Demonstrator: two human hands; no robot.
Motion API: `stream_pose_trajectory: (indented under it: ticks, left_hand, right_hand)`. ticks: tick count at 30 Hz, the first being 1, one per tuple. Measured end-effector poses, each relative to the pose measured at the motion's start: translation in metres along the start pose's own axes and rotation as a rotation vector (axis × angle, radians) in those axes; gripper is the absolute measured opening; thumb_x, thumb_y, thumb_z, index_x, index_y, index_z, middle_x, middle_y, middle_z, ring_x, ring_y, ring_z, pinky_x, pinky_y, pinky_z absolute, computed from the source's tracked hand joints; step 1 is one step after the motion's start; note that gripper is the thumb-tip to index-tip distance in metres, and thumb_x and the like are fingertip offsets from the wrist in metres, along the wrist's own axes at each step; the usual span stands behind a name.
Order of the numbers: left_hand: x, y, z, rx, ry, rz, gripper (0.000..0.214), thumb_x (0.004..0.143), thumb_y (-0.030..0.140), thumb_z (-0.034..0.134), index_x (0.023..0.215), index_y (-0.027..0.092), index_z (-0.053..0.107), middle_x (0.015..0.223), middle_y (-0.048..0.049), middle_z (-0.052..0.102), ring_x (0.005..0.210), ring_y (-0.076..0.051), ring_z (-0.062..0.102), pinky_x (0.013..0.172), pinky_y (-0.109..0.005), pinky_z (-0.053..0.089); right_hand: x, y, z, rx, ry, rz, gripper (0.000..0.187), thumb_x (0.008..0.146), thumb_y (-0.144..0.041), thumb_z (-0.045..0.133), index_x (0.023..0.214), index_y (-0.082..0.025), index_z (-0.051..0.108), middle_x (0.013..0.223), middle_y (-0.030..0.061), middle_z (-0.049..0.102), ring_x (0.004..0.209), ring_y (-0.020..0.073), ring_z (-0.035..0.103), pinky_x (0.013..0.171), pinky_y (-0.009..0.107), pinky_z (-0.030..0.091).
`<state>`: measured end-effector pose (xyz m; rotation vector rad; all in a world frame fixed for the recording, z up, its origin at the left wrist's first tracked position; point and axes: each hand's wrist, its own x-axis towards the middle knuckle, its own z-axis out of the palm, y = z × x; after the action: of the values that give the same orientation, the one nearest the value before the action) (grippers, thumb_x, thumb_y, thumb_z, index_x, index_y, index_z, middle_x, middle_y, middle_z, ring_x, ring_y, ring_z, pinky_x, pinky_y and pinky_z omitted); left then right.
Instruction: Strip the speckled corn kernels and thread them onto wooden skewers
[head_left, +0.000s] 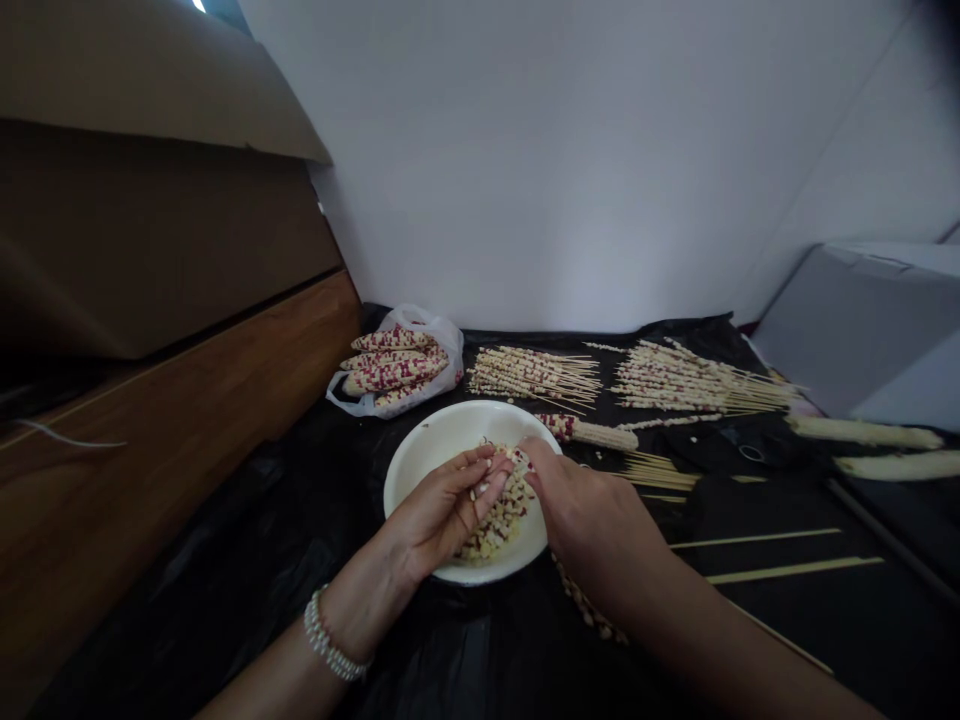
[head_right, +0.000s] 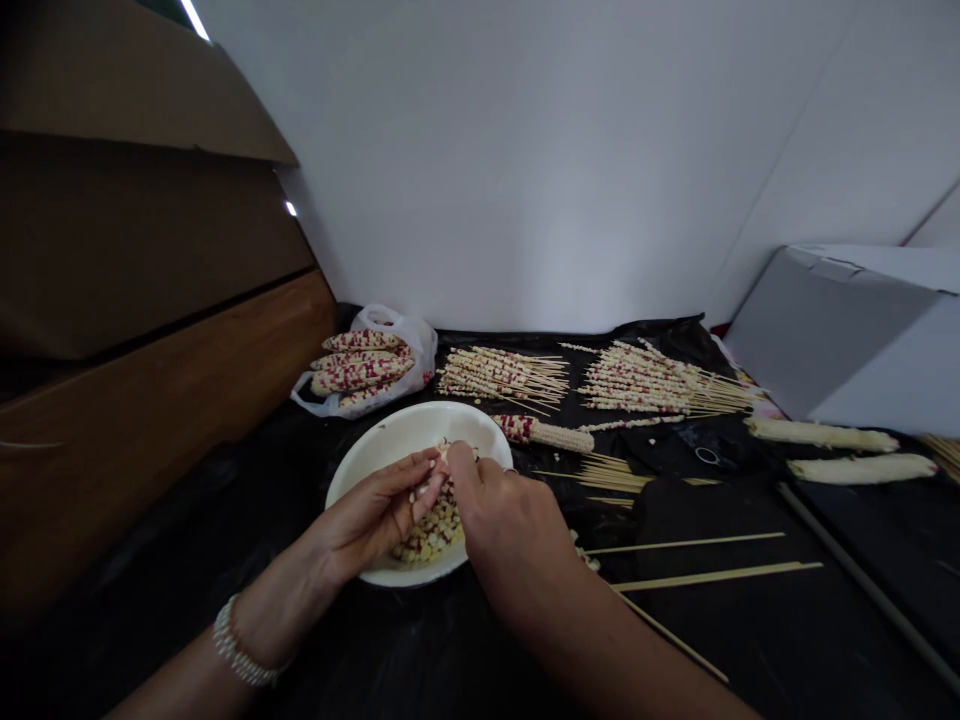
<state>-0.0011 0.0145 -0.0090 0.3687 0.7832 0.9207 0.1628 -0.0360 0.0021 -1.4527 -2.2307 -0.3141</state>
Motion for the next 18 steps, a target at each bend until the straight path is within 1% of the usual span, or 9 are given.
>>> stream_pose_trajectory:
  ticks: [3,5,8,11,15,18]
  left_hand:
    - [-0.0002,0.0005,0.0017,-0.004,0.029,0.016,0.014,0.083,-0.001,0.052,0.089,0.006,0.063,0.085,-0.0091,0.068,0.074,-0.011,0.067,0.072,-0.018,0.056]
    - [-0.0002,0.0008,0.0022,-0.007,0.047,0.021,0.012,0.085,0.002,0.053,0.087,0.007,0.063,0.083,-0.0086,0.068,0.073,-0.011,0.067,0.068,-0.017,0.056]
    - [0.0005,0.0017,0.0016,-0.016,0.037,0.009,0.010,0.086,0.007,0.055,0.086,0.008,0.064,0.078,-0.0066,0.067,0.067,-0.009,0.065,0.060,-0.014,0.054]
    - [0.0013,0.0024,0.0006,-0.036,0.016,-0.001,0.007,0.084,0.008,0.057,0.084,0.008,0.065,0.077,-0.0057,0.066,0.060,-0.006,0.062,0.054,-0.011,0.051]
    - [0.0006,0.0020,0.0011,-0.037,0.028,0.005,0.008,0.084,0.007,0.056,0.084,0.007,0.065,0.077,-0.0061,0.066,0.061,-0.006,0.061,0.054,-0.010,0.050]
    - [-0.0007,0.0013,0.0022,-0.015,0.020,0.011,0.012,0.085,0.005,0.054,0.088,0.007,0.065,0.076,-0.0064,0.066,0.064,-0.007,0.062,0.059,-0.012,0.052]
  right_hand:
    - [-0.0006,-0.0002,-0.0009,0.017,-0.017,0.000,0.016,0.084,-0.009,0.038,0.094,-0.017,0.048,0.065,0.0018,0.058,0.050,0.0148,0.055,0.042,0.026,0.021]
    - [-0.0007,-0.0007,-0.0015,0.023,-0.023,-0.005,0.014,0.082,-0.009,0.040,0.091,-0.017,0.046,0.065,0.0016,0.058,0.050,0.0147,0.055,0.042,0.026,0.021]
    - [-0.0008,-0.0012,-0.0015,0.002,-0.015,-0.015,0.014,0.081,-0.008,0.041,0.090,-0.018,0.046,0.064,0.0009,0.057,0.048,0.0150,0.055,0.042,0.027,0.020]
    - [-0.0010,-0.0008,-0.0004,-0.012,-0.004,-0.026,0.016,0.081,-0.008,0.040,0.091,-0.018,0.045,0.065,0.0007,0.057,0.047,0.0157,0.055,0.041,0.027,0.020]
    - [-0.0012,-0.0009,-0.0010,-0.007,-0.034,-0.024,0.017,0.081,-0.008,0.040,0.092,-0.018,0.046,0.067,0.0011,0.058,0.048,0.0161,0.056,0.041,0.027,0.021]
    - [0.0001,-0.0029,-0.0050,-0.013,-0.086,0.000,0.015,0.082,-0.009,0.041,0.093,-0.018,0.046,0.068,0.0010,0.059,0.049,0.0161,0.057,0.042,0.027,0.021]
